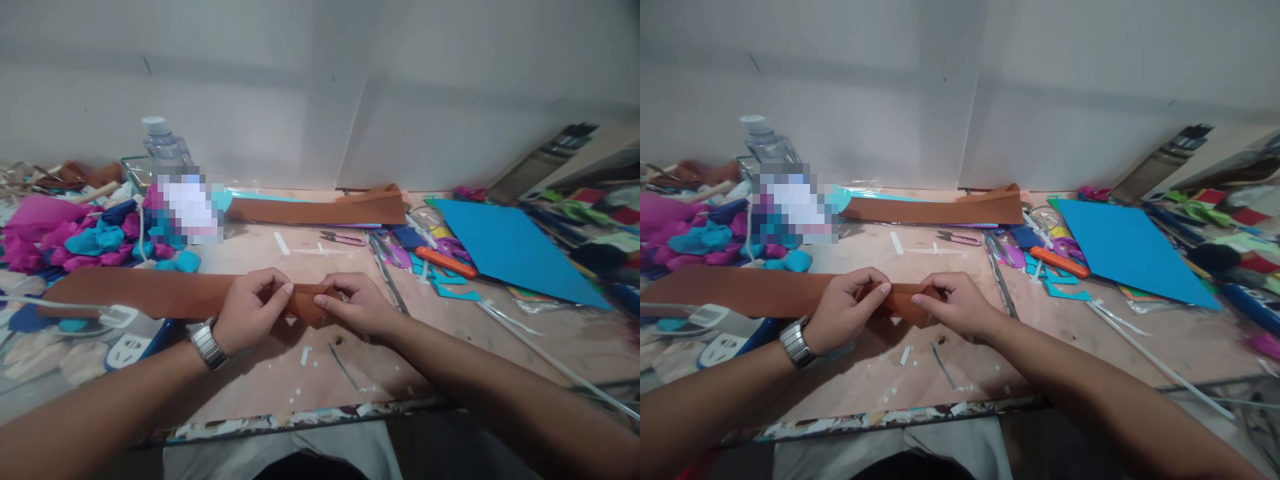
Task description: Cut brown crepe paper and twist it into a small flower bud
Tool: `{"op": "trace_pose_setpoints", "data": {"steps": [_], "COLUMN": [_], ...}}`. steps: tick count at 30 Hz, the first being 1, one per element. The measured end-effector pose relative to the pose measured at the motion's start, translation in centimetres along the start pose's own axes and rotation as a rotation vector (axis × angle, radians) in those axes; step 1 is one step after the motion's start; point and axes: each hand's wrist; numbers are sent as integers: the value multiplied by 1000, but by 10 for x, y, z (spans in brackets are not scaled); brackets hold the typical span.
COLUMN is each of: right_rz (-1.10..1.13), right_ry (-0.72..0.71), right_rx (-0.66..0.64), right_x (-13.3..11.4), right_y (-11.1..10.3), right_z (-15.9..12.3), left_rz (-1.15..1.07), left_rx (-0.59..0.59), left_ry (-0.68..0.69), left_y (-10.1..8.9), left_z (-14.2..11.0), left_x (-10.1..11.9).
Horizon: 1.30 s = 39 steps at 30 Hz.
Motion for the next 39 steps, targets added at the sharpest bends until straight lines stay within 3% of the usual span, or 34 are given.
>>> {"op": "trace_pose_setpoints", "data": {"steps": [5,9,19,25,32,36,39], "right_rz": [-98,-146,-125,-107,173,121,38], "right_ry": [-94,-161,-164,-160,-18,13,-64], "right_rx": [-14,-27,-15,30,-64,-27,30], "right_x": [-1,0,-1,-2,5,6,5], "right_y": [0,0,3,2,6,5,4], "right_z": [-2,-4,-6,-7,-3,-2,-5], "left_rz": [56,156,172,184,63,132,171], "left_rx": [-120,-124,-159,-133,-27,-12,-40], "left_ry": [22,86,193,167,20,63,89], "left_y": [0,0,4,2,0,0,0], "left_z": [-1,-2,-4,-4,-1,-2,-2], "left_x": [1,-1,0,0,-2,-1,1]}}
Point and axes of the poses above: each hand's wrist, its own z-axis towards the middle knuckle, its own y-axis out of the palm, x = y × z, and after that the axes turned 3 degrees about z, right-handed
